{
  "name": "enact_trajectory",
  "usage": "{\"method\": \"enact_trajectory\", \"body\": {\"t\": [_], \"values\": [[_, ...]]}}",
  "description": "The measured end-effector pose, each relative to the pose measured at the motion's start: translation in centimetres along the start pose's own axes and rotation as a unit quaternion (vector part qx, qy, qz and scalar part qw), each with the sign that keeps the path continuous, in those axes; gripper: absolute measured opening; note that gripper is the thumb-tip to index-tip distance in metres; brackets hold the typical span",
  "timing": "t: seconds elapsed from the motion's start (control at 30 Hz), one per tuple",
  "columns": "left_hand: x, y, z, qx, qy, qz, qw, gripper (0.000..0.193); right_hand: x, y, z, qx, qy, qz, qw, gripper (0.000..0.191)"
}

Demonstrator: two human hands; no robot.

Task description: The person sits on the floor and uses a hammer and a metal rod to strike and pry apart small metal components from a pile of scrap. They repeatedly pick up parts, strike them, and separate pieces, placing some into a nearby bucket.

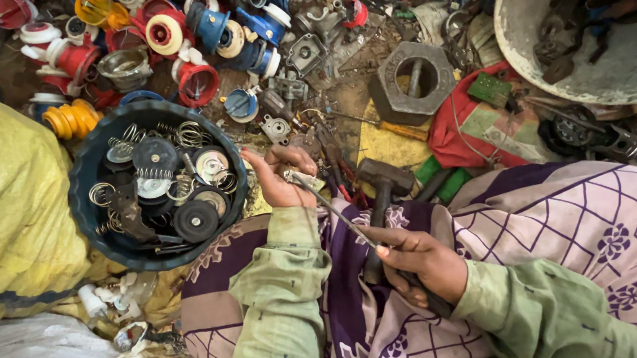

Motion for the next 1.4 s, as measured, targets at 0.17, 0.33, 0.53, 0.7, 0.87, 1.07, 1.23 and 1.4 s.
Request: {"method": "enact_trajectory", "body": {"t": [0.17, 0.33, 0.53, 0.7, 0.87, 1.07, 1.23, 1.4], "values": [[0.5, 0.6, 0.0, -0.009, -0.004, -0.016, 1.0, 0.078, -0.9, 0.3, 0.2, 0.003, -0.014, 0.022, 1.0, 0.057], [1.0, 1.4, -0.2, -0.036, 0.003, -0.02, 0.999, 0.078, -1.8, 0.3, 0.6, 0.004, -0.016, 0.04, 0.999, 0.057], [1.6, 2.0, -0.3, -0.055, 0.018, -0.029, 0.998, 0.079, -2.2, -0.4, 0.5, -0.009, -0.002, 0.045, 0.999, 0.058], [2.1, 3.0, -0.5, -0.079, 0.02, -0.005, 0.997, 0.081, -3.2, 0.1, 0.4, -0.034, -0.009, 0.028, 0.999, 0.059], [1.8, 2.6, -0.8, -0.107, 0.027, 0.042, 0.993, 0.083, -2.5, 0.1, 0.5, -0.064, 0.02, 0.023, 0.997, 0.056], [3.6, -1.2, -3.1, 0.003, 0.082, 0.111, 0.99, 0.091, 5.3, 4.9, -0.4, -0.163, 0.261, 0.153, 0.939, 0.042], [0.6, 1.3, -0.6, -0.077, 0.049, 0.061, 0.994, 0.091, 6.6, 4.4, -1.7, -0.269, 0.26, -0.263, 0.889, 0.058], [-3.5, 2.4, 0.3, -0.122, -0.041, 0.006, 0.992, 0.084, 7.0, -2.3, -1.9, -0.156, 0.323, -0.534, 0.766, 0.059]]}}
Point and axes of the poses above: each hand's wrist, its own z-axis towards the middle knuckle, its own y-axis out of the back of the hand, x = y × z, the point moved 9 cm from there along z, towards the middle knuckle, and after that the axes turned 1 degree about y, right-handed, at the moved point
